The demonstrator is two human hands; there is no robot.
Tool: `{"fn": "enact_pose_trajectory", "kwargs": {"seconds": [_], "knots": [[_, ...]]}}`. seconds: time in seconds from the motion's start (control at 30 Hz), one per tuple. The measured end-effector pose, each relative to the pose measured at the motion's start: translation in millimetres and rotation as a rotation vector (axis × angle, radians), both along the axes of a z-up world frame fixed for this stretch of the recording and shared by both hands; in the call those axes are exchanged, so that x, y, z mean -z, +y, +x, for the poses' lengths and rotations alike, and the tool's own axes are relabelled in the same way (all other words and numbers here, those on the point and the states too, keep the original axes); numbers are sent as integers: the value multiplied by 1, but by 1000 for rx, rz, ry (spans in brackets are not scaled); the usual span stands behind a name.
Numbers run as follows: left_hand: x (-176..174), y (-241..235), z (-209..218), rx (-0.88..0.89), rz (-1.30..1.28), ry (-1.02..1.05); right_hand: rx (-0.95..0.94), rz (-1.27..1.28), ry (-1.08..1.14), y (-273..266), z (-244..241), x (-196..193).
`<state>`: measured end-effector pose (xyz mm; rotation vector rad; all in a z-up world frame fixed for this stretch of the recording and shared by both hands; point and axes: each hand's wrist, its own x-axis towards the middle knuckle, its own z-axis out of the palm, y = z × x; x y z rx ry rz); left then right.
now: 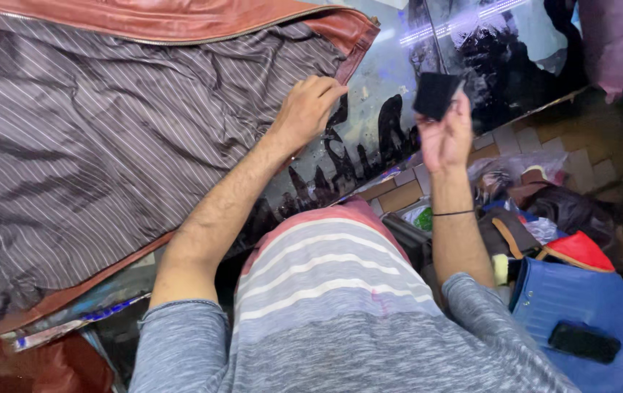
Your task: The person uses a small sponge to wipe the interior lining and zipper area of a brown leather jacket laid on a glass table. The person repeatedly rubs the sponge along the jacket's inner seams and edges, occasionally adjusting the jacket's position.
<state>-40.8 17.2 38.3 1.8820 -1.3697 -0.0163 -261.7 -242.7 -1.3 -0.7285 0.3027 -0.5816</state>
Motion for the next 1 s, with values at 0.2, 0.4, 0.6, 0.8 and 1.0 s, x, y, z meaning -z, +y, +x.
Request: {"fn": "enact_pose_trajectory", "kwargs": {"seconds": [0.2,0.4,0.6,0.8,1.0], "knots": [[10,1,9,-154,57,-57,-21,-26,-43,39,37,37],[10,-2,10,-196,101,-122,-56,12,-81,36,25,41],[-3,-14,24,-180,187,-334,-56,43,-41,40,32,38],[3,-10,36,-169,141,-249,-125,-138,-22,44,44,24],[18,-7,47,-151,132,-19,34,-701,253,48,87,2]]}}
